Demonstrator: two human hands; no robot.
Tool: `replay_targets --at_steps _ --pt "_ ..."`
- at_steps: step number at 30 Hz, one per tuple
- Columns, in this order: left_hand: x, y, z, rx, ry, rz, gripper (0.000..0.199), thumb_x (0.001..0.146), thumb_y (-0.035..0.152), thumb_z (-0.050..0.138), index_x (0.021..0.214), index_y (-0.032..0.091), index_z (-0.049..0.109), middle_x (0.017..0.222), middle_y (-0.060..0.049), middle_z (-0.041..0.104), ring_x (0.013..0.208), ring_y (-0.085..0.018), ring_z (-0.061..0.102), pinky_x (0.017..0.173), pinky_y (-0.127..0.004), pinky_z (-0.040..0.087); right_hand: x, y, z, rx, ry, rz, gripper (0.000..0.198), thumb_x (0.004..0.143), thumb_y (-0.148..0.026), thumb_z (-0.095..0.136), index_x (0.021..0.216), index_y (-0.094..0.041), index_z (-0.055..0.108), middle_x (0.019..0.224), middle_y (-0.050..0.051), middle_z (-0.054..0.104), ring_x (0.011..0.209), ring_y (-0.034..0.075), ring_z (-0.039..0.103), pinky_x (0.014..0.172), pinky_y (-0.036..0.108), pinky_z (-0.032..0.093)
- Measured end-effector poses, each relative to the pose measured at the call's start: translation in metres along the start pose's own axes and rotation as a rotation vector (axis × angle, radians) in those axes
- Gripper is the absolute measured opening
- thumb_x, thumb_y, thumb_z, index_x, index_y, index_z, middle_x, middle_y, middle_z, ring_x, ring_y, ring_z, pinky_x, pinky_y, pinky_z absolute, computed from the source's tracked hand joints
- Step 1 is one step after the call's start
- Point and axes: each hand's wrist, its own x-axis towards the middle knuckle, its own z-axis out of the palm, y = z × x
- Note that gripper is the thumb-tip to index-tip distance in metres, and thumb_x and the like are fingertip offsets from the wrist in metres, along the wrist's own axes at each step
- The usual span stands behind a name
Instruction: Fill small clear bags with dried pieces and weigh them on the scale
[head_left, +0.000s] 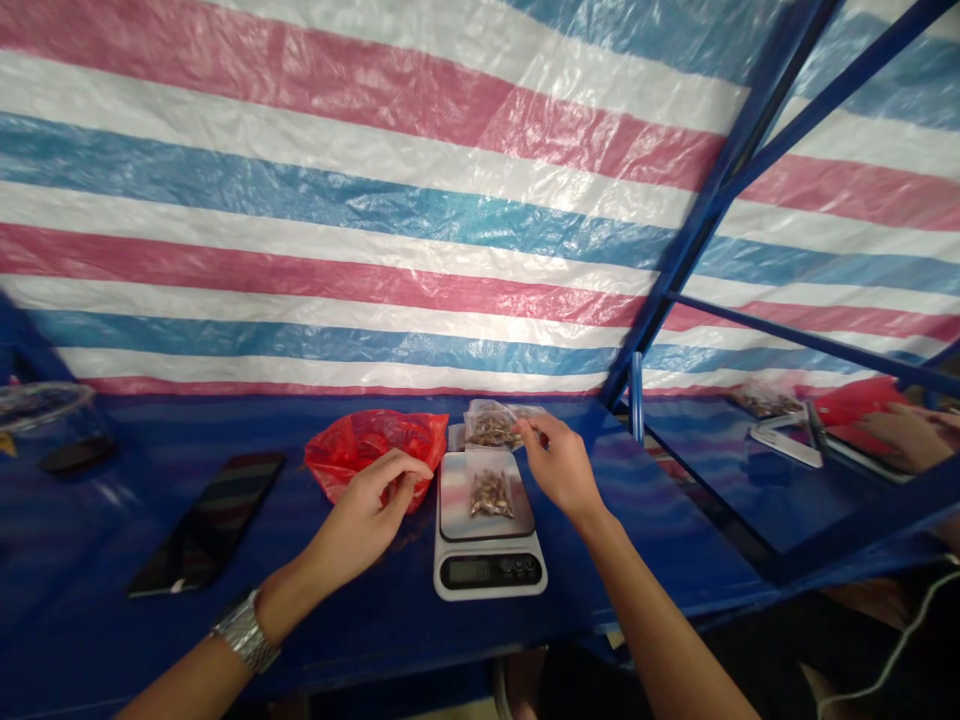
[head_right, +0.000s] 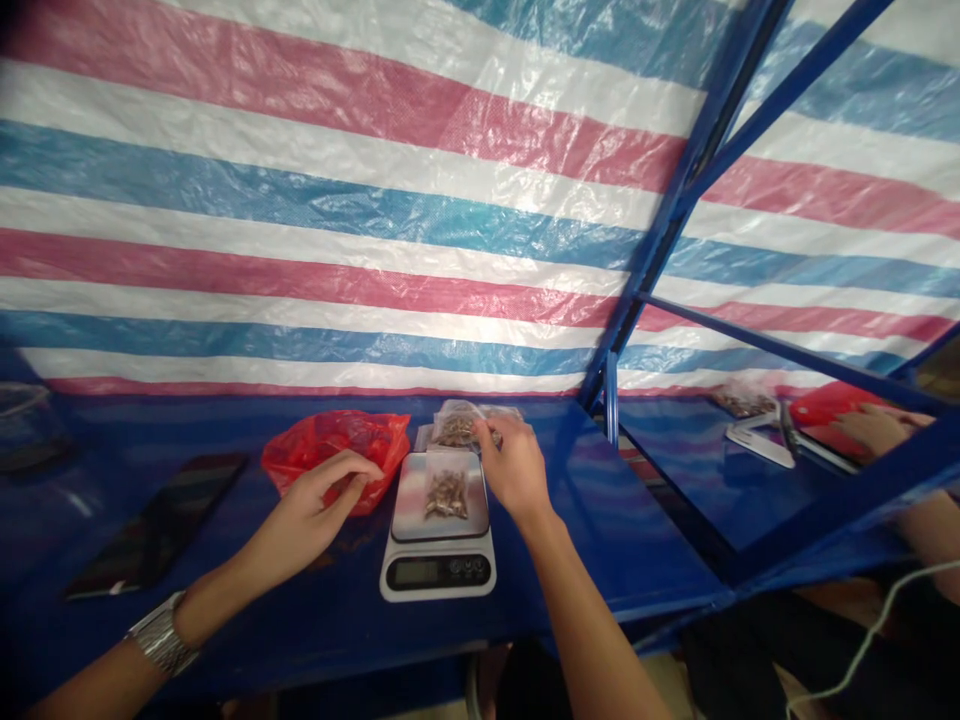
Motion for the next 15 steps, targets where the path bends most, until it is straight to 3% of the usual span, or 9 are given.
replay_targets --at_steps 10,15 --pt "0.001 -0.008 -0.001 0.042 0.064 -0.01 0.022 0.098 0.029 0.05 0.092 0.024 0.07 0.097 -0.003 0.075 0.095 -0.021 0.07 0.09 -0.032 0.052 -0.002 0.011 0.0 0.009 0.02 0.023 0.023 0.095 -0.032 0.058 0.103 -0.024 0.078 0.105 0.006 0.074 0.094 0.022 0.068 0.083 0.034 0.053" --pt "0.001 -0.012 -0.001 0.036 0.064 -0.014 0.022 0.099 0.031 0.05 0.093 0.024 0.07 0.097 -0.003 0.075 0.096 -0.02 0.07 0.089 -0.031 0.052 -0.001 0.011 -0.001 -0.029 -0.025 0.031 0.023 0.096 -0.03 0.057 0.101 -0.023 0.078 0.101 0.006 0.074 0.1 0.023 0.069 0.092 0.035 0.053"
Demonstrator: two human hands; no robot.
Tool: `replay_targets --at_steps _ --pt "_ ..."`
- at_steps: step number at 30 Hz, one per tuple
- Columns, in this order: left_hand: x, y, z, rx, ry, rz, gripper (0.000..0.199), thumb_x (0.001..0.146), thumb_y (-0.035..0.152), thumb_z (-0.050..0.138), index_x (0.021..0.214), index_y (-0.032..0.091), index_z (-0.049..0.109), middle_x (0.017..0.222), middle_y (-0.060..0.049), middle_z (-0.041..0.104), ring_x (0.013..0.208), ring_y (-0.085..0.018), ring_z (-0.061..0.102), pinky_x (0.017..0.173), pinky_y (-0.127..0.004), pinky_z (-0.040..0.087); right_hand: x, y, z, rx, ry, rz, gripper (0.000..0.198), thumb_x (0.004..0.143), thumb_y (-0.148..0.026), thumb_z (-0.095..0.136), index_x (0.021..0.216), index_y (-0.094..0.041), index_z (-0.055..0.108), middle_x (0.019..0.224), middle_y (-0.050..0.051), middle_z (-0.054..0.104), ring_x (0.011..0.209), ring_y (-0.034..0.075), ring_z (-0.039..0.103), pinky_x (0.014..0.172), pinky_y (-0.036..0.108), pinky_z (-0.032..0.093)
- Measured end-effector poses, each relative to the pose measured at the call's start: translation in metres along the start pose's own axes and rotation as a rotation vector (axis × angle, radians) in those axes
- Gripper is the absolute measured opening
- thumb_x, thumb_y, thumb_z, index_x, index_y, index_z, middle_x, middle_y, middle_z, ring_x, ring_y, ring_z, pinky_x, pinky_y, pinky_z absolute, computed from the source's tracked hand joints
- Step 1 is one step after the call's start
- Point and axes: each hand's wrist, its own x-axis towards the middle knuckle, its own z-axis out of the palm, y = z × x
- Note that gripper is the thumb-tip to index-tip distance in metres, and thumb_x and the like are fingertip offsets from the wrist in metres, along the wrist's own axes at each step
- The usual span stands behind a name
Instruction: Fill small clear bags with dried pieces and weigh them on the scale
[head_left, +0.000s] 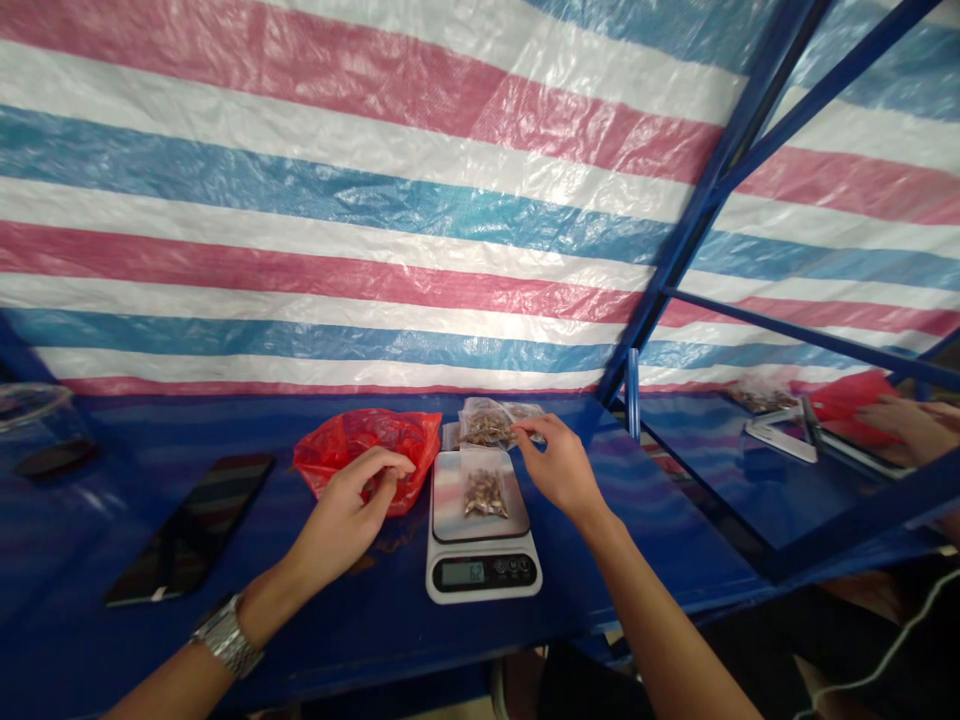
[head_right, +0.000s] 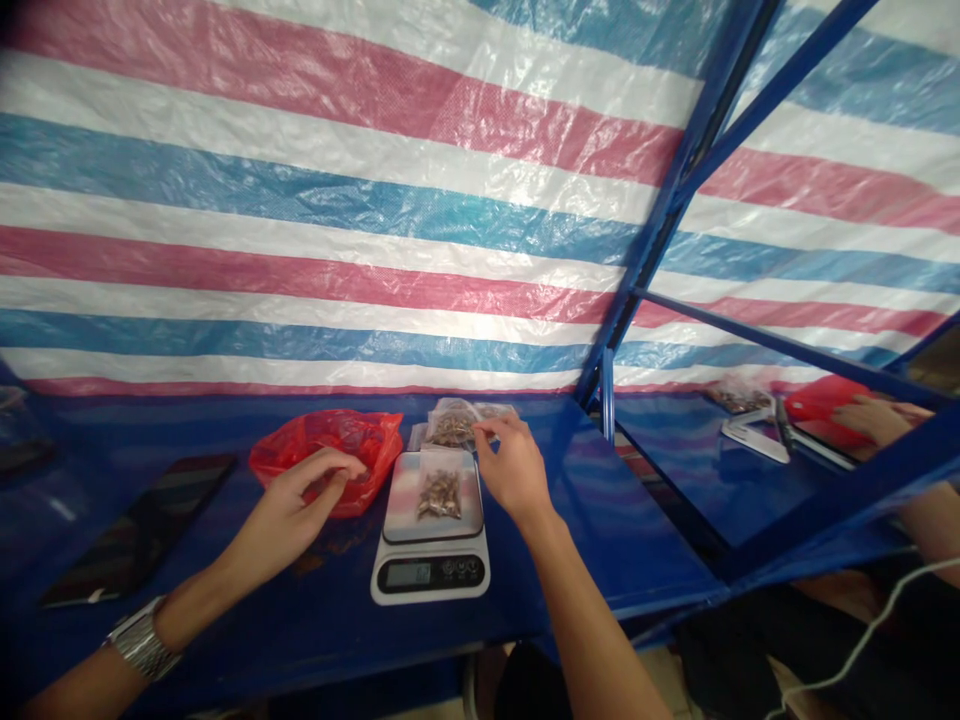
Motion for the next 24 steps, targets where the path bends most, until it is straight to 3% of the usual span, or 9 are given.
replay_targets --at_steps 9,14,20,24 --pt "-0.002 0.008 0.0 -0.025 -0.01 0.027 0.021 0.1 0.031 0.05 0.095 0.024 0.07 0.099 -0.002 0.074 0.097 -0.019 0.069 0.089 -0.028 0.05 -0.006 0.0 0.01 -0.062 -0.147 -0.067 0.027 0.1 -0.035 0.058 0.11 -0.018 0.077 0.108 0.011 0.07 0.111 0.025 0.064 0.106 0.041 0.046" --pt "-0.002 0.016 0.002 -0.03 -0.02 0.041 0.021 0.102 0.033 0.05 0.097 0.025 0.069 0.097 -0.001 0.073 0.094 -0.018 0.069 0.086 -0.027 0.05 -0.003 -0.01 0.01 -0.035 -0.199 -0.101 0.013 0.095 -0.026 0.064 0.091 -0.019 0.074 0.1 0.008 0.068 0.106 0.025 0.062 0.103 0.041 0.045" --pt "-0.002 0.027 0.007 -0.038 0.015 0.023 0.021 0.102 0.036 0.05 0.101 0.025 0.068 0.102 -0.001 0.073 0.098 -0.018 0.069 0.085 -0.027 0.051 -0.005 -0.02 0.008 -0.111 -0.23 -0.131 0.015 0.094 -0.029 0.067 0.104 -0.021 0.075 0.108 0.009 0.066 0.111 0.028 0.057 0.104 0.044 0.042" --pt "0.001 0.03 0.014 -0.059 0.04 0.022 0.021 0.102 0.036 0.051 0.1 0.025 0.068 0.103 -0.002 0.073 0.098 -0.019 0.068 0.086 -0.029 0.052 -0.008 -0.024 0.009 -0.114 -0.262 -0.096 0.007 0.09 -0.02 0.068 0.09 -0.021 0.075 0.103 0.008 0.065 0.108 0.028 0.056 0.103 0.044 0.041"
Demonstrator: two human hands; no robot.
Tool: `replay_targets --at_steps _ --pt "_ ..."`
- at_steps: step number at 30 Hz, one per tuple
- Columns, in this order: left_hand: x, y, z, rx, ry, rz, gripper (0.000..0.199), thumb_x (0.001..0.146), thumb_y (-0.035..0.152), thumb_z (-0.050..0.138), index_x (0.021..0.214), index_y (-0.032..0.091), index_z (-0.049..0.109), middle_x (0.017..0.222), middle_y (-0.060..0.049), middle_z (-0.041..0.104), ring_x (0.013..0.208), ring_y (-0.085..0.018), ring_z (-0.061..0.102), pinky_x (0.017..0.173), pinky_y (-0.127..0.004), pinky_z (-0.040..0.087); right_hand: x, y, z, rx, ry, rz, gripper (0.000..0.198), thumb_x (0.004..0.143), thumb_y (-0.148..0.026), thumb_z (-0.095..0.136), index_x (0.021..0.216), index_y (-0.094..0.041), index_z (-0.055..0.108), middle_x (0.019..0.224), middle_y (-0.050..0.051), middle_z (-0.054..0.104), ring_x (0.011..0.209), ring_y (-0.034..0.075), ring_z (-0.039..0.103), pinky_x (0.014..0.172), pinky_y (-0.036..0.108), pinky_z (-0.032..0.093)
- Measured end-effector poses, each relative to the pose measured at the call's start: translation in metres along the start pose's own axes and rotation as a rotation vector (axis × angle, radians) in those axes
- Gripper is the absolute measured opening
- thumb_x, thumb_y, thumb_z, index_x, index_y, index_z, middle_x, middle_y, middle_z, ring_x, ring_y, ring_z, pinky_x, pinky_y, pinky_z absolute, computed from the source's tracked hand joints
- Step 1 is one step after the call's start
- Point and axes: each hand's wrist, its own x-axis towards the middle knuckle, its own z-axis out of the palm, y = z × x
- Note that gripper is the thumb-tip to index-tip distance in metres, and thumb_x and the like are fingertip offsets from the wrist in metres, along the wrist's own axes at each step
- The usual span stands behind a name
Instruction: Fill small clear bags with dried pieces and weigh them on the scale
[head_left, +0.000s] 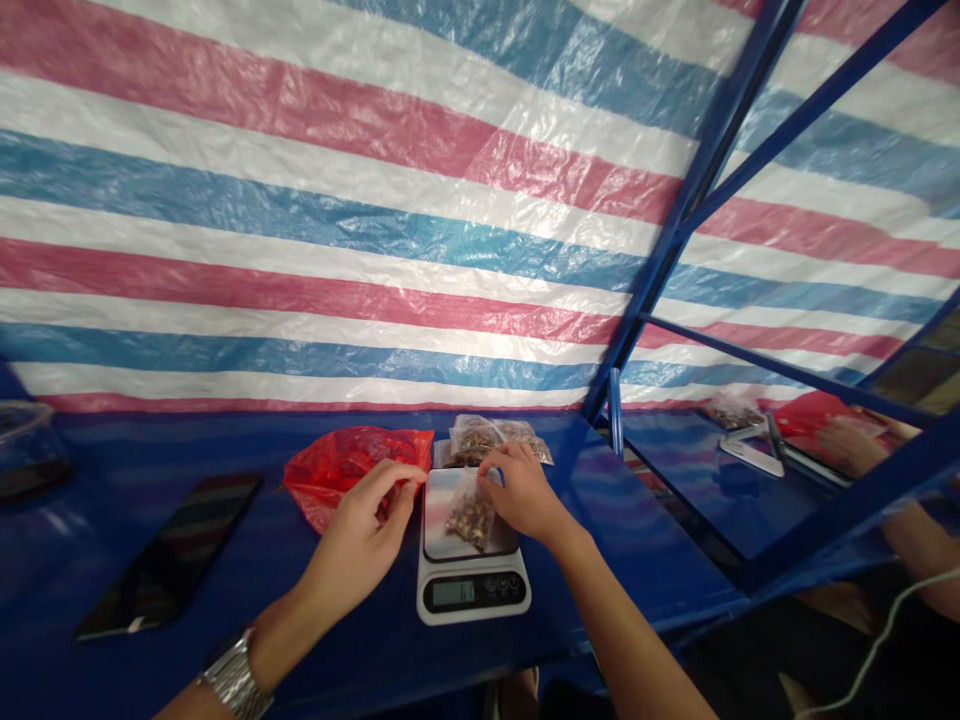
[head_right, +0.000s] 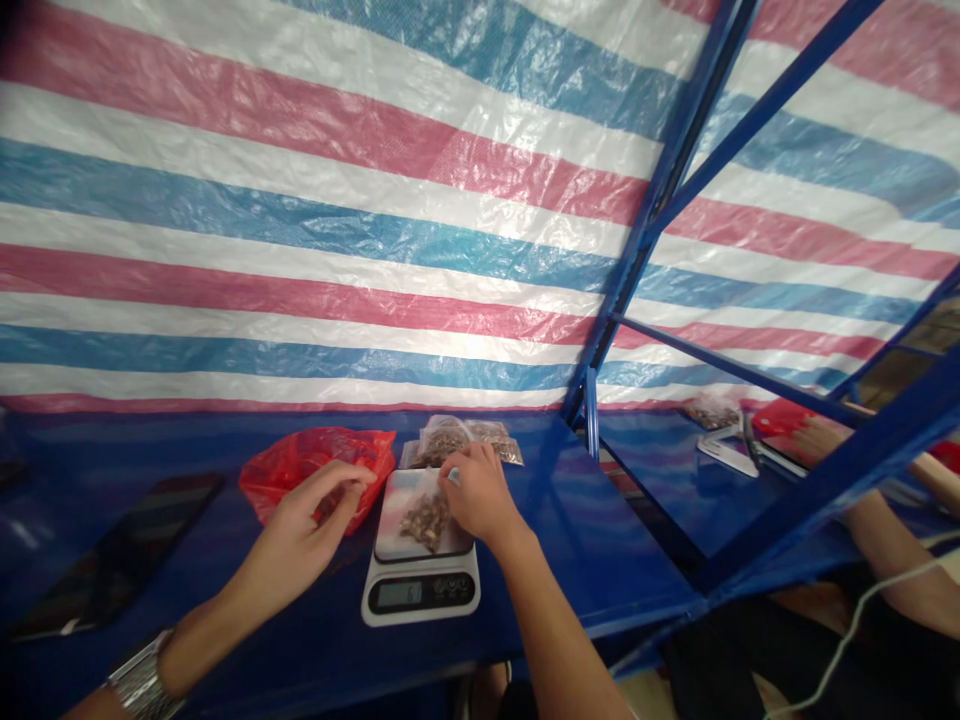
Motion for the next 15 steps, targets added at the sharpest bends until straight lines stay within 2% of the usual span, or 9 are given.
replay_targets --at_steps 2,5,7,9,12,15 --pt "0.0 0.0 0.005 -0.037 0.03 -0.043 0.021 0.1 0.039 0.054 0.108 0.025 0.067 0.104 -0.003 0.072 0.093 -0.02 0.068 0.084 -0.03 0.053 0.0 -0.01 -0.006 0.162 0.008 -0.047 0.009 0.092 -0.019 0.065 0.087 -0.021 0.071 0.099 0.006 0.066 0.102 0.024 0.059 0.099 0.041 0.043" --pt "-0.002 0.002 0.013 -0.152 0.021 -0.126 0.034 0.095 0.042 0.061 0.124 0.024 0.062 0.106 -0.004 0.072 0.085 -0.019 0.068 0.079 -0.03 0.055 -0.001 -0.034 -0.02 0.47 -0.067 -0.154 0.009 0.096 -0.022 0.062 0.091 -0.022 0.069 0.093 0.002 0.069 0.091 0.019 0.064 0.088 0.034 0.048" --pt "-0.002 0.005 0.018 -0.244 -0.048 -0.154 0.031 0.094 0.042 0.063 0.118 0.023 0.065 0.106 -0.005 0.073 0.09 -0.02 0.068 0.081 -0.031 0.055 -0.003 -0.047 -0.025 0.58 -0.084 -0.172 0.007 0.095 -0.026 0.064 0.091 -0.023 0.07 0.091 0.0 0.07 0.088 0.018 0.065 0.084 0.032 0.049" --pt "0.0 0.008 0.021 -0.347 -0.083 -0.18 0.026 0.097 0.044 0.058 0.108 0.022 0.067 0.102 -0.005 0.074 0.093 -0.021 0.069 0.083 -0.031 0.054 -0.003 -0.054 -0.024 0.689 -0.037 -0.147 0.007 0.092 -0.03 0.07 0.095 -0.024 0.07 0.096 0.001 0.071 0.088 0.018 0.065 0.083 0.032 0.05" --pt "0.005 0.01 0.022 -0.442 -0.026 -0.206 0.028 0.098 0.046 0.055 0.098 0.02 0.066 0.096 -0.004 0.073 0.093 -0.021 0.068 0.084 -0.031 0.054 -0.001 -0.051 -0.018 0.888 0.023 -0.069 0.023 0.087 -0.038 0.076 0.104 -0.025 0.068 0.099 0.001 0.07 0.09 0.018 0.067 0.084 0.032 0.052" --pt "0.006 0.008 0.022 -0.45 0.002 -0.193 0.028 0.097 0.046 0.056 0.096 0.02 0.066 0.093 -0.004 0.072 0.093 -0.021 0.068 0.084 -0.031 0.053 0.002 -0.044 -0.013 0.975 -0.003 -0.005 0.029 0.084 -0.043 0.078 0.103 -0.024 0.067 0.092 0.001 0.07 0.088 0.018 0.067 0.084 0.031 0.052"
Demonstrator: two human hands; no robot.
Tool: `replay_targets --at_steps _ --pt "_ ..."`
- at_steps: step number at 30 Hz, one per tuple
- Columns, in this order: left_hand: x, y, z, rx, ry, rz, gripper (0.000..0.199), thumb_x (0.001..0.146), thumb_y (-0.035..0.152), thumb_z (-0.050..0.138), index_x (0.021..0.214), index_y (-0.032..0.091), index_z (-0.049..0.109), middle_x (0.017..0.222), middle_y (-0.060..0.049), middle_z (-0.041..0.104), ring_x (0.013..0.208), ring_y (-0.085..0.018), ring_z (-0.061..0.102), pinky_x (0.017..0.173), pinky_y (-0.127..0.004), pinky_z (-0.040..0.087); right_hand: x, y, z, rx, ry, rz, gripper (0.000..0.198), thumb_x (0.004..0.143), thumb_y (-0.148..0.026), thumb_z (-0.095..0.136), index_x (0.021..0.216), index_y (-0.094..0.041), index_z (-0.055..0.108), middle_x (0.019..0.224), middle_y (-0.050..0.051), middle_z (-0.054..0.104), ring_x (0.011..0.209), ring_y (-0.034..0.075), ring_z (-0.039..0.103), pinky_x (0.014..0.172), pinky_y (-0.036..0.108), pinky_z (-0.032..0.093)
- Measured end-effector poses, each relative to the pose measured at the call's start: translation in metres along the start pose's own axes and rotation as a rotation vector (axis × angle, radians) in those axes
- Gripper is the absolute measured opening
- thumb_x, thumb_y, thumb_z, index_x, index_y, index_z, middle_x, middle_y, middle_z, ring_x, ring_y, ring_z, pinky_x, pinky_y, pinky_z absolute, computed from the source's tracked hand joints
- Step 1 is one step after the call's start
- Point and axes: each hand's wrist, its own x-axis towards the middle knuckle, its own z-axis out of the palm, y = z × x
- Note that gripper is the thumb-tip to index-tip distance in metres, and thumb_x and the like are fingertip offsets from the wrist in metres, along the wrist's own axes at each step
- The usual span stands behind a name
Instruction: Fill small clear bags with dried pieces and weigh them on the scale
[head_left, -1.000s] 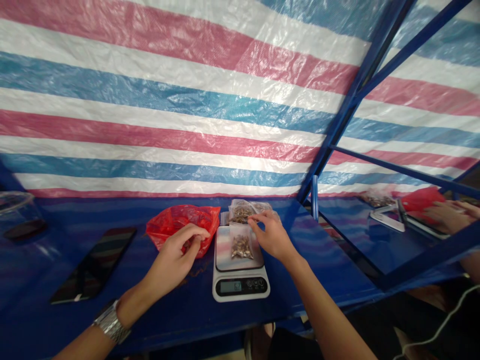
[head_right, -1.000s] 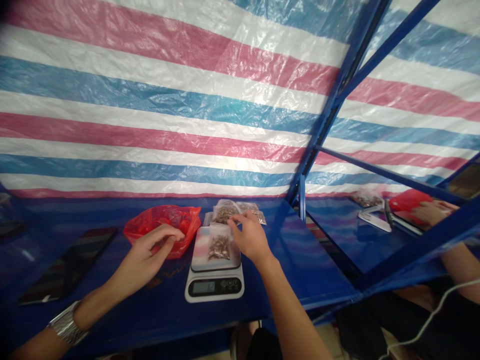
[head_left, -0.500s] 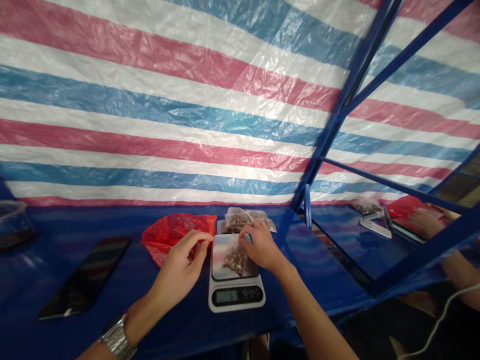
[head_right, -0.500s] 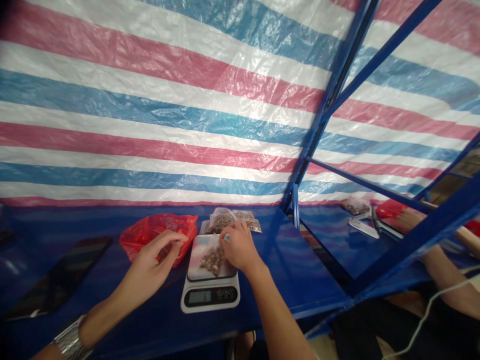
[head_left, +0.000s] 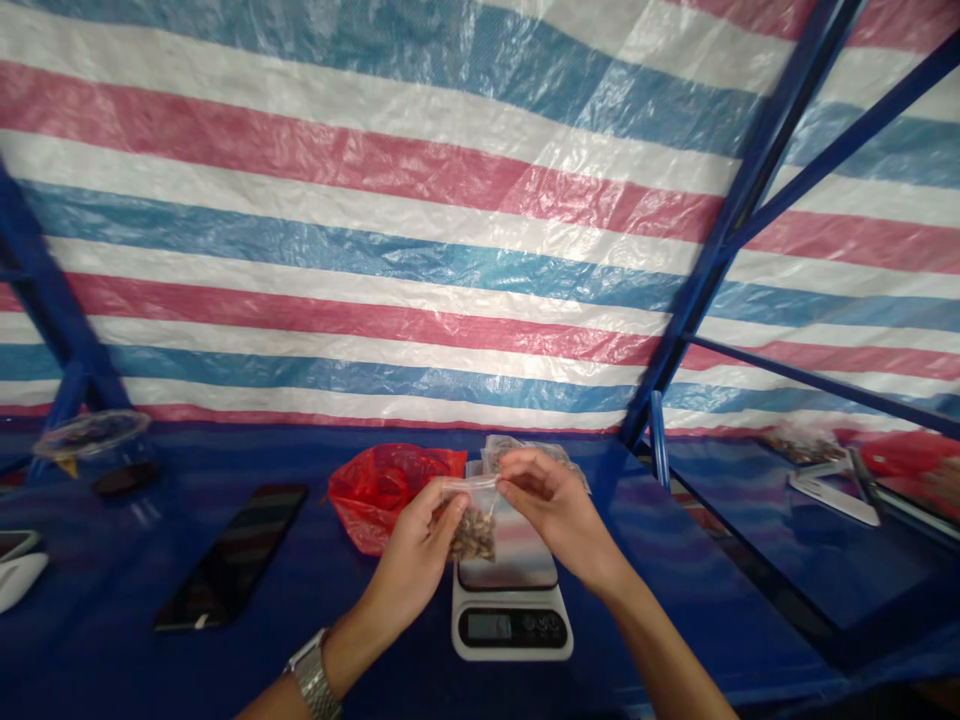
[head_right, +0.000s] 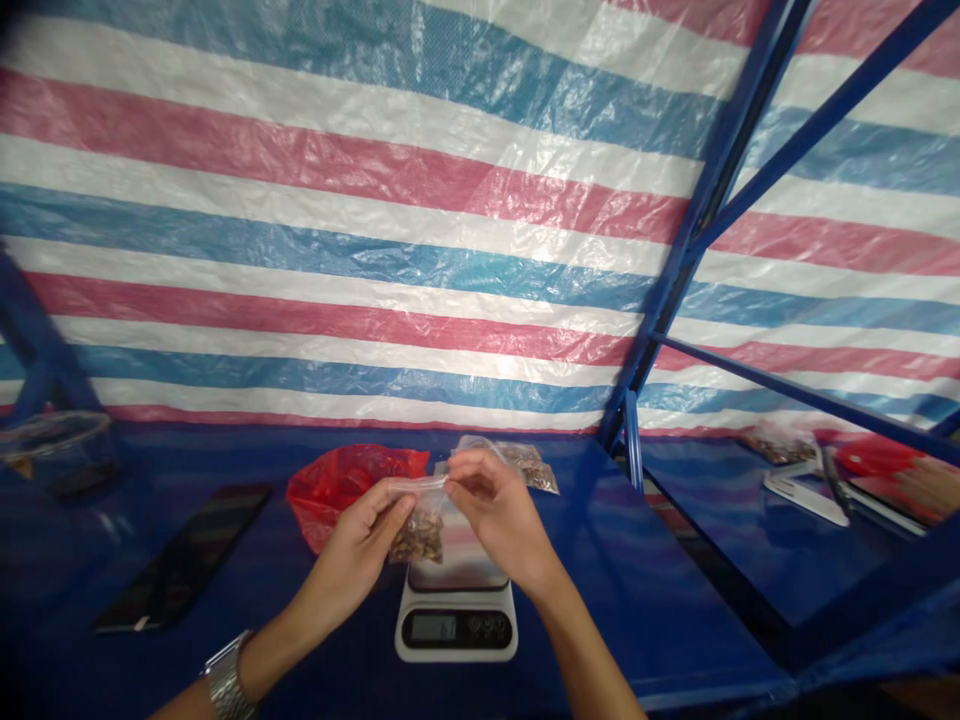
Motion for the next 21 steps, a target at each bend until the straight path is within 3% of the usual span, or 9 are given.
replay_targets --at_steps 4,8,12,17,21 --pt "-0.003 -0.001 0.0 0.011 -0.027 0.009 0.027 0.098 0.045 0.056 0.102 0.02 0.068 0.098 -0.005 0.073 0.092 -0.021 0.068 0.083 -0.03 0.053 0.0 0.003 0.003 0.026 -0.001 0.034 0.031 0.083 -0.045 0.079 0.101 -0.023 0.064 0.088 0.001 0.068 0.084 0.017 0.065 0.08 0.03 0.05" --pt "-0.004 0.003 0.001 -0.015 -0.015 -0.014 0.027 0.097 0.045 0.057 0.104 0.021 0.067 0.103 -0.005 0.074 0.097 -0.021 0.068 0.084 -0.03 0.054 -0.001 0.004 0.017 0.011 0.086 -0.054 0.028 0.088 -0.046 0.072 0.091 -0.024 0.056 0.083 -0.002 0.059 0.076 0.015 0.058 0.073 0.028 0.048" --pt "-0.001 0.005 0.0 -0.022 0.038 -0.028 0.027 0.096 0.046 0.059 0.096 0.02 0.065 0.094 -0.004 0.073 0.09 -0.02 0.068 0.077 -0.028 0.053 -0.004 0.005 0.029 -0.03 0.088 -0.127 0.025 0.095 -0.047 0.064 0.094 -0.024 0.054 0.087 -0.001 0.056 0.079 0.016 0.057 0.076 0.029 0.048" --pt "0.001 0.002 -0.001 -0.064 0.084 -0.077 0.033 0.093 0.052 0.059 0.084 0.02 0.057 0.081 -0.001 0.066 0.078 -0.019 0.064 0.07 -0.028 0.051 -0.004 0.013 0.033 0.004 0.119 -0.114 0.027 0.095 -0.047 0.066 0.108 -0.026 0.055 0.095 0.0 0.06 0.087 0.017 0.06 0.084 0.03 0.049" --pt "0.0 0.003 -0.002 -0.055 0.085 -0.091 0.034 0.092 0.053 0.058 0.081 0.021 0.054 0.078 0.0 0.063 0.077 -0.019 0.064 0.07 -0.028 0.051 -0.003 0.017 0.032 0.011 0.142 -0.093 0.027 0.093 -0.047 0.068 0.103 -0.025 0.055 0.09 0.0 0.061 0.085 0.017 0.061 0.083 0.03 0.05"
